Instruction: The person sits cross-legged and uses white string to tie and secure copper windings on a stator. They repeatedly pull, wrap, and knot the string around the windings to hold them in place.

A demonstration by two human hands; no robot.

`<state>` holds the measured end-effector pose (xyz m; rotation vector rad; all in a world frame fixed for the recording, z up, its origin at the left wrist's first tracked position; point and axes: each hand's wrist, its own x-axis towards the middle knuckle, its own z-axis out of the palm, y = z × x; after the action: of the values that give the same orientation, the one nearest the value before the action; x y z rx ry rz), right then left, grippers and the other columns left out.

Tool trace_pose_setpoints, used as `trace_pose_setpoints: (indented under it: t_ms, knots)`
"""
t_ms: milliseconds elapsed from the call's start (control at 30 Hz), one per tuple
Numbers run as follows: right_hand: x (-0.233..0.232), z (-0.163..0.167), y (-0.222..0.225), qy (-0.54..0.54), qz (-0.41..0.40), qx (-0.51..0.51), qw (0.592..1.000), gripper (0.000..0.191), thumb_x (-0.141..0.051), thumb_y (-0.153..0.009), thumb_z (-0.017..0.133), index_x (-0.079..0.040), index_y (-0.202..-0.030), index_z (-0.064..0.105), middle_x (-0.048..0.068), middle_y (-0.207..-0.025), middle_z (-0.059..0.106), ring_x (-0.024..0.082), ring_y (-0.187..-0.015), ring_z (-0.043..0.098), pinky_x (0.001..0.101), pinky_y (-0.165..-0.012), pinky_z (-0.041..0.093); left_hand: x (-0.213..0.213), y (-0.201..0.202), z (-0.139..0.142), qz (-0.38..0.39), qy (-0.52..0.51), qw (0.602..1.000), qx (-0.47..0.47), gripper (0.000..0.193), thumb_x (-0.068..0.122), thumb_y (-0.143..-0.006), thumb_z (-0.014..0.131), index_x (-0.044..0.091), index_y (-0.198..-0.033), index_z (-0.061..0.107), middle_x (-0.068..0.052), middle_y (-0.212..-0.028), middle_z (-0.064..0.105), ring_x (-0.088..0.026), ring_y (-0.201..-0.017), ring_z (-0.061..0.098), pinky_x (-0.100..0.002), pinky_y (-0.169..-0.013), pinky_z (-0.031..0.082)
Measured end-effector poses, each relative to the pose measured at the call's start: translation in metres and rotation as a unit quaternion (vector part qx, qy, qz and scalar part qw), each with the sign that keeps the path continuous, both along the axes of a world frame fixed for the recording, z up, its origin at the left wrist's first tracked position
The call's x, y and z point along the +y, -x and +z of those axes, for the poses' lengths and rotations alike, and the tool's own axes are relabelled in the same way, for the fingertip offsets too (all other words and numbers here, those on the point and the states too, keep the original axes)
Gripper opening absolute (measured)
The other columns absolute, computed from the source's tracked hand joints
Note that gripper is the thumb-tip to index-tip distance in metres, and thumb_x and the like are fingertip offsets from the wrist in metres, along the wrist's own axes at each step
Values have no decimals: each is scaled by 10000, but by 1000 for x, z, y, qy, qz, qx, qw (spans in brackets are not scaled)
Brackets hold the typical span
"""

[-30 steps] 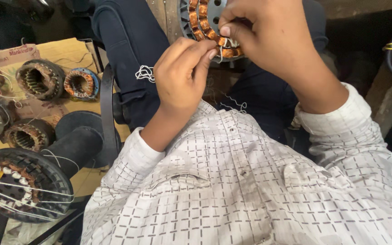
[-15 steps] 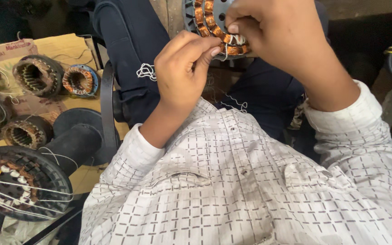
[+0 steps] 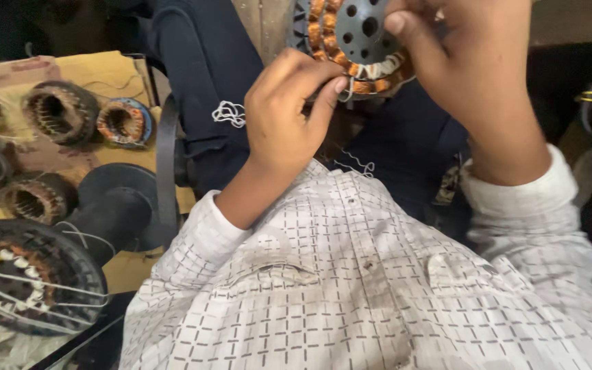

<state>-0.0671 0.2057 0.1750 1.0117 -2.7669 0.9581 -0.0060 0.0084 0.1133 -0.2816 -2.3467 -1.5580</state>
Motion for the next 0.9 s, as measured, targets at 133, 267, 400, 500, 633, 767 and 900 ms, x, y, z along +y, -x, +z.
trace_pose_setpoints:
  t_ms: [133,267,400,500,633,767,900]
  knots:
    - [1,-1,-13,66,-4,14,998,105,106,-985,748,36,-992,670,100,-916,655,180,-797,682,270,-694,508,4,1,6,-39,-32,999,-15,189,160,-970,802,47,-1090,708,-57,-956,641,-202,-818,666,-290,-691,521]
    - [-1,-9,-19,89,-18,34,995,152,93,-942,808,23,-941,673,102,-899,640,212,-777,634,301,-677,473,9,6,7,-20,-2,1000,-7,79,95,-996,764,46,-961,712,-49,-871,647,-179,-700,662,-293,-648,510]
    - [-5,-14,-23,63,-15,121,991,156,26,-872,805,-23,-961,687,87,-956,613,274,-925,580,375,-809,446,14,11,6,-3,-33,999,-43,98,71,-892,765,18,-848,696,-75,-739,604,-185,-581,605,-321,-565,456]
    - [-11,-18,-25,27,-20,195,980,146,23,-863,777,-50,-958,695,69,-968,599,287,-949,545,399,-832,410,18,15,6,17,-18,998,-56,118,64,-886,767,18,-819,682,-73,-707,603,-174,-575,608,-314,-567,453]
    - [-7,-23,-22,8,-40,215,976,133,5,-872,733,-60,-976,682,56,-1005,601,270,-973,547,396,-846,397,13,10,8,14,58,998,-34,156,95,-922,804,35,-832,692,-75,-728,618,-182,-580,583,-320,-566,431]
    - [1,-30,-11,0,-30,218,975,142,21,-889,702,-74,-988,665,36,-1027,622,242,-973,578,382,-849,403,-5,0,8,33,24,998,-43,144,126,-943,809,33,-1025,735,-69,-791,609,-150,-618,580,-307,-584,445]
    - [0,-35,-5,-21,3,226,974,128,-2,-871,716,-89,-951,665,-2,-953,643,218,-887,603,379,-825,413,-14,-11,3,60,33,996,-64,96,114,-943,810,53,-985,748,-52,-750,570,-146,-591,540,-307,-559,401]
